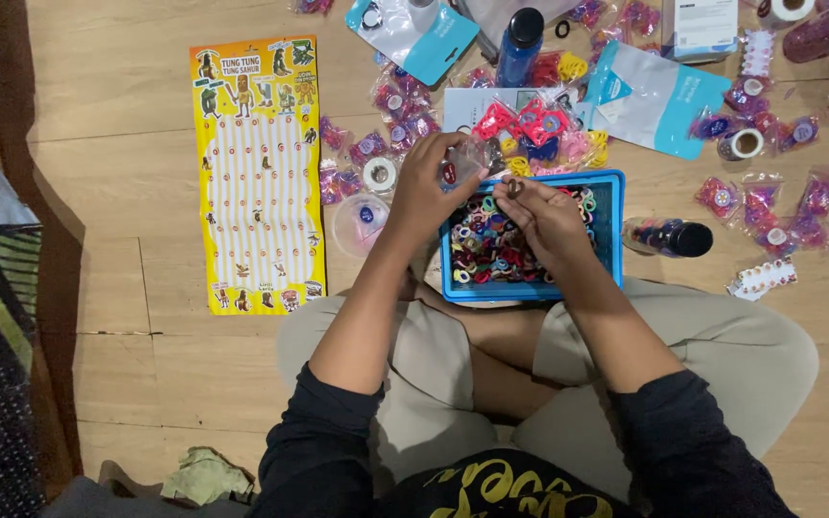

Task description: Sorting small colorful rubber bands from a tray into a small container while sitting on the floor.

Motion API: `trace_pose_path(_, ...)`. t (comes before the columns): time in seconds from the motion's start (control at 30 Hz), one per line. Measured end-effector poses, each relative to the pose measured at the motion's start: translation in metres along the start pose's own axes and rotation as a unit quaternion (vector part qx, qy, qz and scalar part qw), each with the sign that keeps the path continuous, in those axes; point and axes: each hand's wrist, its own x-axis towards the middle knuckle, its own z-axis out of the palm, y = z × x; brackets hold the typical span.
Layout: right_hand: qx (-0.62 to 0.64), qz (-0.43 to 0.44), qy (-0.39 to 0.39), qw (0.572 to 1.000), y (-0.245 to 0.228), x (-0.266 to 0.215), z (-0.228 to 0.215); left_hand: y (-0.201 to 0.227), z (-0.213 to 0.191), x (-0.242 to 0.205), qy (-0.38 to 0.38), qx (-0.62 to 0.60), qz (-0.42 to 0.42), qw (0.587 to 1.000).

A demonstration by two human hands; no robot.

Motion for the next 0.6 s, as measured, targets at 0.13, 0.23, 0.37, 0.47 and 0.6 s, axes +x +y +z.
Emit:
trace_pose_path(0.13, 0.001, 0.004, -0.015, 1.0, 0.009, 0.01, -0.007, 0.003, -0.002, 0.0, -0.016, 0.002, -0.012, 1.0)
trace_pose_path(0.23, -0.004, 0.005, -0.018, 1.0, 0.004, 0.002, -0.001, -0.001, 0.0, -0.002, -0.019, 0.015, -0.021, 0.999)
trace_pose_path(0.37, -0.012, 0.01, -0.025, 1.0, 0.006, 0.002, -0.001, -0.007, 0.004, -0.004, -0.02, 0.039, -0.022, 0.999)
trace_pose_path(0.47, -0.014, 0.002, -0.032, 0.999, 0.007, 0.003, 0.0, -0.011, 0.005, -0.005, -0.025, 0.061, -0.021, 0.998)
trace_pose_path(0.6, -0.02, -0.008, -0.022, 1.0, 0.0, 0.0, 0.006, -0.008, 0.006, -0.007, -0.061, 0.115, -0.013, 0.991)
